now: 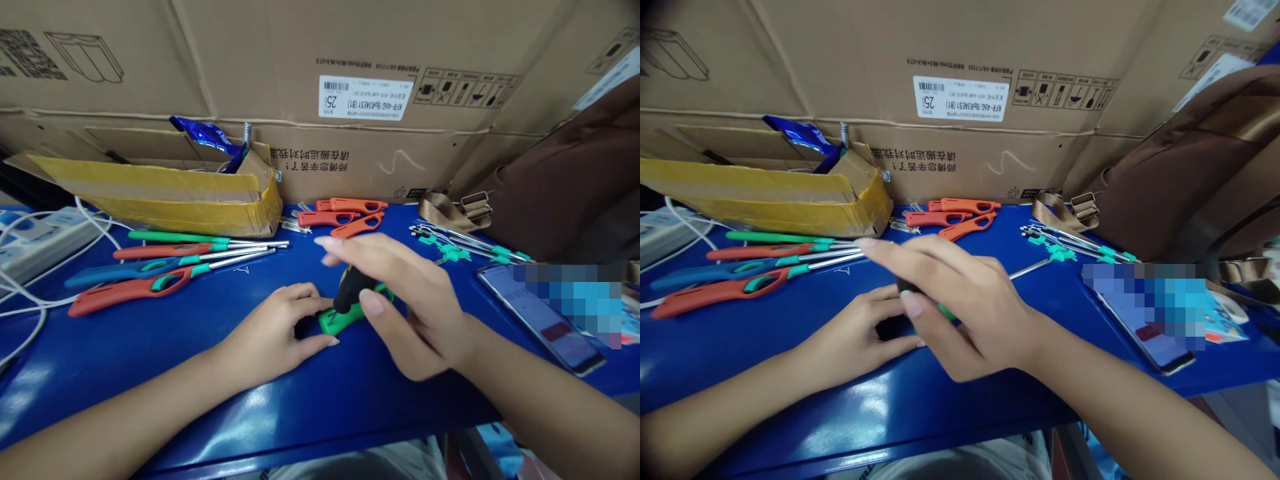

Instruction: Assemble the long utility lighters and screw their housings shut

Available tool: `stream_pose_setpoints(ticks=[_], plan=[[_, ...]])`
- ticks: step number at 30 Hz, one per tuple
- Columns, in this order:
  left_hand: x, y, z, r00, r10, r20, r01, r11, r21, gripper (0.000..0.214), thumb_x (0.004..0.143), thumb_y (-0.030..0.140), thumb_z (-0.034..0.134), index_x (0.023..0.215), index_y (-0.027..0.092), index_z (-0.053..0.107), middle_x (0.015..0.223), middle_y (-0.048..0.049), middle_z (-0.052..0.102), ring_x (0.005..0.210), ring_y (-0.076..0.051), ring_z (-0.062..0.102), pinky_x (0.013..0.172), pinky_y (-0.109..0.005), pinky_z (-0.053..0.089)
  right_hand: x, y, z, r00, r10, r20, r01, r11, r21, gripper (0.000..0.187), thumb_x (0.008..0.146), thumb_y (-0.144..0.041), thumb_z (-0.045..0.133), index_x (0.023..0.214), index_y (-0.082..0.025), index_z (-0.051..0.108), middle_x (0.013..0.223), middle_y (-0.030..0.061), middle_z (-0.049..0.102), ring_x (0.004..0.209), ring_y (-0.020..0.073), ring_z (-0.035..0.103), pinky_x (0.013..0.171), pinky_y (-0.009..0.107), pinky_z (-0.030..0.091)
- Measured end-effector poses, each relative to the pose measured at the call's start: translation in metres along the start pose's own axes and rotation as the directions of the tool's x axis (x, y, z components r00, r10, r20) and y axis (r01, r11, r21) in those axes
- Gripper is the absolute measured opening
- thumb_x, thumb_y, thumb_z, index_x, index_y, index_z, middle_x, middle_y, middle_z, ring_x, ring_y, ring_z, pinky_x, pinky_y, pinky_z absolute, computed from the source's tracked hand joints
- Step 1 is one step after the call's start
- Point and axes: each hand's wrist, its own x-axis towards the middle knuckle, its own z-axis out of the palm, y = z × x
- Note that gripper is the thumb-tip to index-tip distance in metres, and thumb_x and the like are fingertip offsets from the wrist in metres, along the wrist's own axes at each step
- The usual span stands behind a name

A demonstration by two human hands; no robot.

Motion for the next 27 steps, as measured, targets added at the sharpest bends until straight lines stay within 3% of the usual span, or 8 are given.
stream_pose_setpoints(ticks=[4,8,11,14,17,22,24,27], plan=[[-0.0009,-0.0018,0.0015,1.0,-0.009,-0.013,0.009,1.0,0.001,0.024,0.088,0.032,0.076,0.109,0.019,0.074,0.105,-0.0067,0.069,0.098,-0.024,0.066,0.088,-0.04,0.054,0.0033,0.0013,0.0024,0.998,0.044,0.042,-0.052,0.972,0.228,0.038,0.101,-0.014,0.052,0.139,-0.011,0.056,0.115,0.0086,0.071,0.104,0.0148,0.066,0.096,0.032,0.055],[-0.0013,-0.0022,0.0022,1.0,-0.019,0.004,0.019,1.0,-0.019,0.028,0.091,0.032,0.073,0.117,0.022,0.071,0.101,-0.0043,0.068,0.095,-0.023,0.066,0.086,-0.039,0.054,0.0037,0.0021,0.0042,0.997,-0.029,-0.077,0.036,0.995,0.098,0.029,0.092,-0.022,0.074,0.118,-0.014,0.067,0.094,0.0035,0.071,0.084,0.012,0.063,0.079,0.025,0.056],[-0.0008,-0.0011,0.0012,1.0,-0.01,0.008,0.01,1.0,-0.018,0.029,0.092,0.032,0.072,0.12,0.023,0.071,0.099,-0.0035,0.068,0.094,-0.022,0.066,0.086,-0.038,0.054,0.0009,0.0025,0.0008,0.996,-0.075,-0.039,0.076,0.996,0.036,0.031,0.099,-0.027,0.063,0.125,-0.012,0.064,0.1,0.0082,0.072,0.094,0.0163,0.065,0.083,0.031,0.057],[-0.0008,-0.0009,0.001,1.0,-0.019,0.006,0.019,1.0,-0.009,0.029,0.09,0.033,0.074,0.116,0.021,0.072,0.105,-0.0062,0.069,0.099,-0.024,0.066,0.091,-0.041,0.053,0.0009,0.0029,-0.0004,0.999,-0.016,0.052,0.004,0.976,0.217,0.041,0.103,-0.015,0.045,0.142,-0.009,0.052,0.127,0.0141,0.067,0.119,0.0204,0.062,0.101,0.039,0.053],[-0.001,-0.0018,0.0019,1.0,-0.023,0.002,0.023,1.0,-0.014,0.031,0.089,0.034,0.075,0.117,0.021,0.072,0.111,-0.0078,0.069,0.104,-0.026,0.065,0.094,-0.042,0.053,0.0037,0.0032,0.0038,1.0,0.015,0.019,-0.021,0.93,0.366,0.036,0.102,-0.013,0.05,0.136,-0.014,0.058,0.113,0.009,0.071,0.105,0.0168,0.066,0.094,0.036,0.055],[-0.0017,-0.0015,0.0017,0.999,-0.023,0.024,0.024,0.999,-0.024,0.03,0.094,0.034,0.068,0.122,0.022,0.07,0.103,-0.0062,0.07,0.098,-0.024,0.066,0.09,-0.041,0.055,0.002,0.0008,0.0046,0.993,-0.066,-0.098,0.065,0.998,-0.008,0.029,0.092,-0.031,0.073,0.116,-0.016,0.07,0.087,0.0032,0.066,0.077,0.0137,0.061,0.069,0.027,0.057],[-0.0022,-0.0007,0.0013,1.0,-0.02,0.012,0.02,1.0,-0.016,0.03,0.094,0.034,0.068,0.12,0.021,0.07,0.103,-0.0072,0.07,0.1,-0.025,0.066,0.091,-0.043,0.055,-0.0001,-0.0007,0.0015,0.997,-0.076,-0.026,0.075,0.996,-0.044,0.031,0.1,-0.029,0.059,0.127,-0.014,0.065,0.102,0.009,0.069,0.091,0.0173,0.065,0.075,0.03,0.059],[-0.0023,0.0001,0.0015,1.0,-0.025,-0.002,0.025,1.0,-0.019,0.027,0.092,0.033,0.071,0.115,0.02,0.072,0.109,-0.0086,0.071,0.106,-0.027,0.066,0.095,-0.043,0.055,-0.0007,-0.001,0.0,0.997,-0.041,0.061,0.032,0.991,0.13,0.042,0.102,-0.013,0.042,0.143,-0.013,0.052,0.126,0.0121,0.067,0.114,0.0192,0.064,0.092,0.035,0.058]])
